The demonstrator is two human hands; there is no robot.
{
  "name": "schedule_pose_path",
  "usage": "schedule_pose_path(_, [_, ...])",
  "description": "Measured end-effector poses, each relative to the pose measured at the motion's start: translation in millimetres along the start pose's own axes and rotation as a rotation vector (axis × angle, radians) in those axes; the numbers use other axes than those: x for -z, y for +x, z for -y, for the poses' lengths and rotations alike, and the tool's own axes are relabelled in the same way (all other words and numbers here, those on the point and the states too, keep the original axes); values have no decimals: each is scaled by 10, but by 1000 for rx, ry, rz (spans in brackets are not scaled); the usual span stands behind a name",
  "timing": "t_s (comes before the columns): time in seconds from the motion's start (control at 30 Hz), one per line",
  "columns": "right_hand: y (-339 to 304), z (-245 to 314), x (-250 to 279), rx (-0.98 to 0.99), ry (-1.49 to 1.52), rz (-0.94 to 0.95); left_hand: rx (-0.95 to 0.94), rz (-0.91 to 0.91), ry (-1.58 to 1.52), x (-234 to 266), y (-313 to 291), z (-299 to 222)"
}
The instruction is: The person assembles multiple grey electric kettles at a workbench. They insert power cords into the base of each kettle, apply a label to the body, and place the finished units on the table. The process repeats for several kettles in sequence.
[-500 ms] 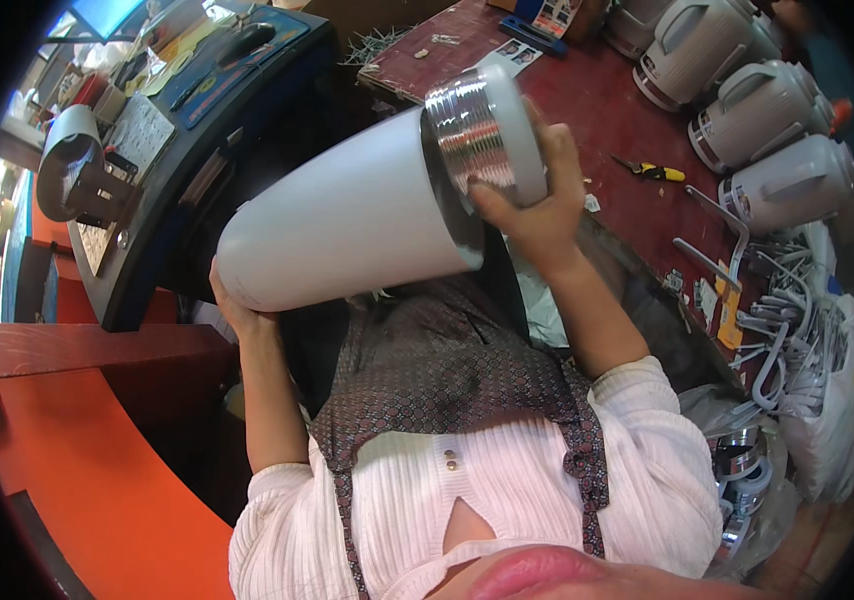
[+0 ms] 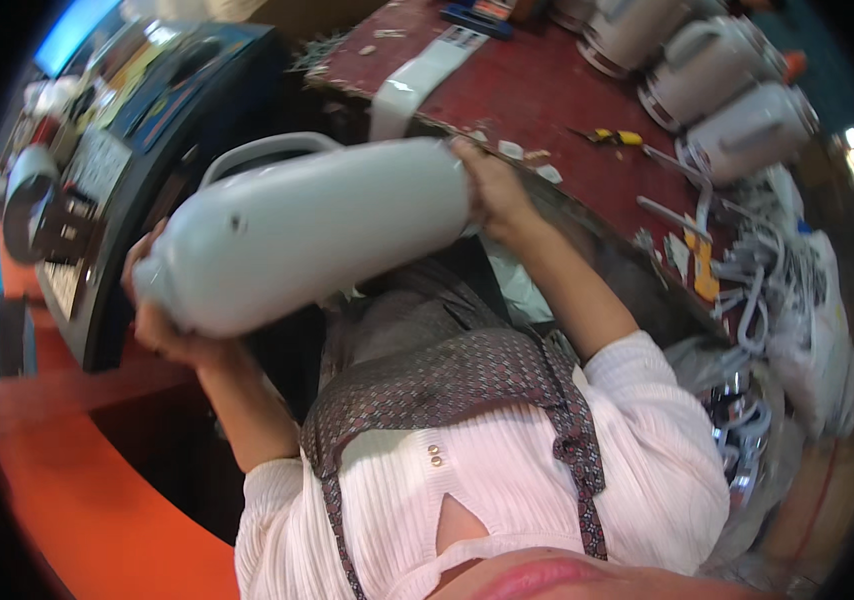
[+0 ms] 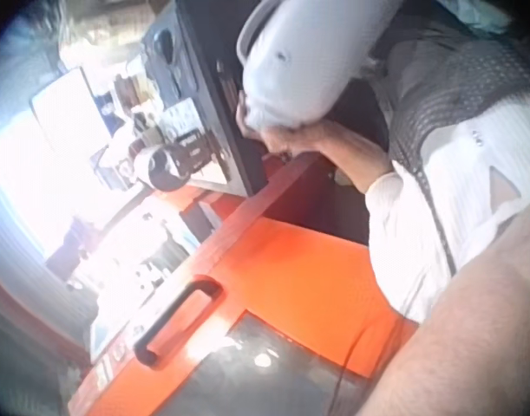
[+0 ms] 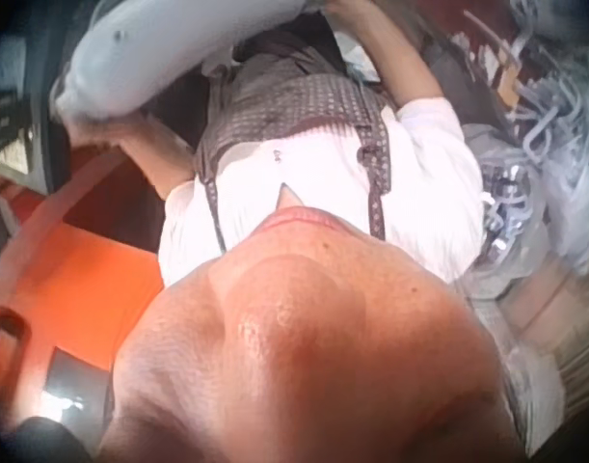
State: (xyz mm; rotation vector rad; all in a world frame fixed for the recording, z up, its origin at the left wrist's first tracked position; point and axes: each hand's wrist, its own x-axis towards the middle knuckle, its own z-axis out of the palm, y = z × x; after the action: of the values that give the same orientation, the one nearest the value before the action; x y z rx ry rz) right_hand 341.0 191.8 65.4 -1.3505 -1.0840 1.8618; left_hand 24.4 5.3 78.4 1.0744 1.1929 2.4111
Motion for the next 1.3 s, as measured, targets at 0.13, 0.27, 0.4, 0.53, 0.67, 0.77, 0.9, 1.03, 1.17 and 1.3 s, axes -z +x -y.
schedule_pose_path(0.13, [-447,-447,75,1231,-418,73,491,-295,-98,131,376,-315])
schedule_pose_path(0.27, [-286,-256,302,1059,-479,-199,212,-48,46,-121,376,-73])
schedule_pose_path(0.4, [-700,-324,272,699,-182,64,307,126,-283,-296,390,-317])
schedule_pose_path(0.53, [-644,-338,320,895,-48,-204,299,-105,-74,-658,462,-268])
schedule_pose_path(0.67, [-163,-68,953,554,-310,-72,-318,680,226,-718,510,-393])
schedule_pose_path(0.77, [47,252,1969,587,-995,-519,141,379,13,-541,618,-575])
schedule_pose_path(0.9, [14,526,3260,26,-1341,-1085,329,48,456,-308,703,-511])
schedule_pose_path(1.03, [-529,279,3300,184,-936,-898,276,528,791,-169,454,-420])
schedule_pose_path(1.17, [-1320,75,2938,738,-1119,-645,141,738,888,-244,169,-502])
schedule_pose_path(1.3, [-1326,304,2670,942,-676,-819,-406,575,1269,-533,59,-504])
